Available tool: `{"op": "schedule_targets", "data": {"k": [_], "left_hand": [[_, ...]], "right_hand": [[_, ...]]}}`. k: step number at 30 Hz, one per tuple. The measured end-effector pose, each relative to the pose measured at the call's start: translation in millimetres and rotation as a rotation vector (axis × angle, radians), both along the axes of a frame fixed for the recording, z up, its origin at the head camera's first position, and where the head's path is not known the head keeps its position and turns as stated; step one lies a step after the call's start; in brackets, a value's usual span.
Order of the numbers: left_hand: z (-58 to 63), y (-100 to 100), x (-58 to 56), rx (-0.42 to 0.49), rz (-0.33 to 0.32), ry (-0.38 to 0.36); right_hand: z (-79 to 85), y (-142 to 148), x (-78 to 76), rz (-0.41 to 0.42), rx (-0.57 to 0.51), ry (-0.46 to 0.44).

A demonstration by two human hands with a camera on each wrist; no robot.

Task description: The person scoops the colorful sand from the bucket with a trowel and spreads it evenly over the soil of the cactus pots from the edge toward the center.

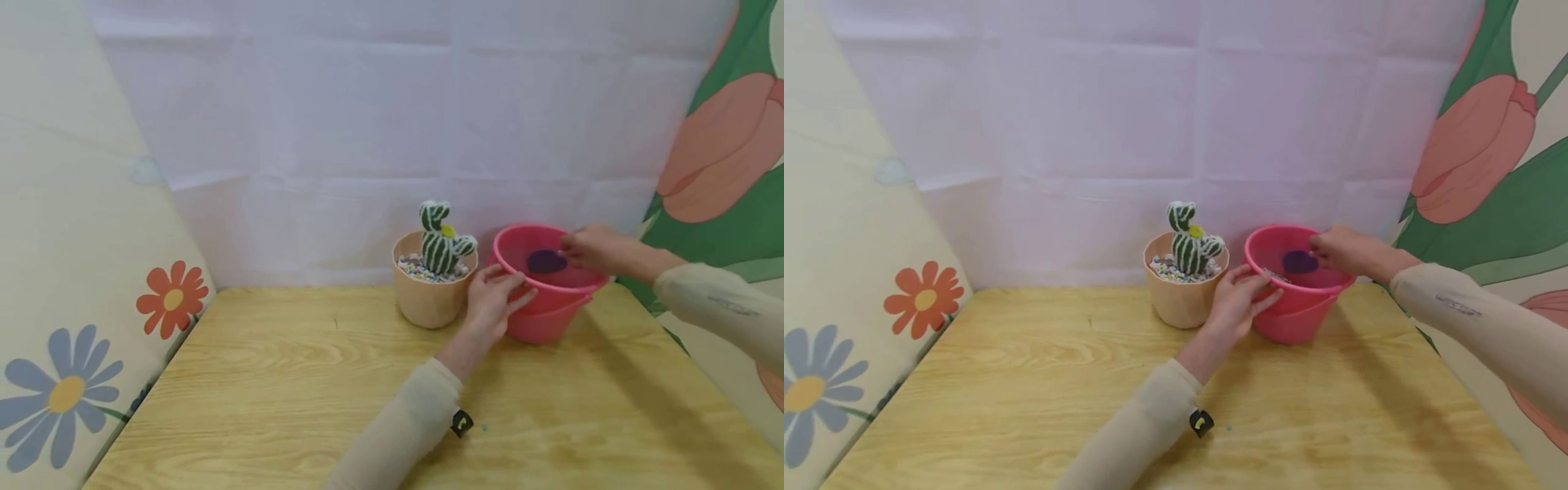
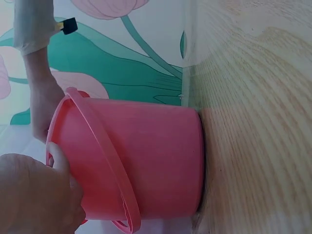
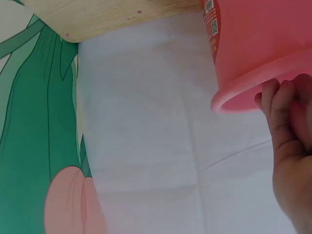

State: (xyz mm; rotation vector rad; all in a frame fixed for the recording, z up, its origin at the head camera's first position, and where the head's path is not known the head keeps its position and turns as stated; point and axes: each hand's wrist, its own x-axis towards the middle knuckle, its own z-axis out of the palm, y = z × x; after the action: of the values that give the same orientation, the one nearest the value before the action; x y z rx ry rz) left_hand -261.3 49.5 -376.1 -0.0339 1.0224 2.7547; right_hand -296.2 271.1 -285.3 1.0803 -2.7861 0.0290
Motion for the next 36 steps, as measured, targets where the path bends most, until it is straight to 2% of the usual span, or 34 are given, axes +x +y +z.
{"op": "schedule_targets", "data": {"k": [10, 14, 21, 25, 30, 36], "left_hand": [[1.2, 0.7, -2.1, 0.025, -0.004, 0.025], [1.4, 0.6, -2.4, 0.025, -0.008, 0.013], [0.5, 2.4, -1.5, 0.023, -0.025, 0.023], [1.4, 4.2, -2.2, 0.022, -0.024, 0.031], [3.3, 6.3, -2.6, 0.026, -0.023, 0.02], [3.3, 9.8, -1.7, 0.028, -0.021, 0.01]], "right_hand": [[8.1, -15.3, -10.9, -0.016, 0.155, -0.111], [10.7, -18.1, -12.6, -0.003, 0.176, -0.145], [8.7, -17.5, -11.4, -0.056, 0.195, -0.189], [6.2, -13.9, -10.5, -0.053, 0.183, -0.156], [3.4, -6.5, -11.6, -0.089, 0.155, -0.16], [-5.3, 11.9, -12.4, -0.138, 0.029, -0.169]]}}
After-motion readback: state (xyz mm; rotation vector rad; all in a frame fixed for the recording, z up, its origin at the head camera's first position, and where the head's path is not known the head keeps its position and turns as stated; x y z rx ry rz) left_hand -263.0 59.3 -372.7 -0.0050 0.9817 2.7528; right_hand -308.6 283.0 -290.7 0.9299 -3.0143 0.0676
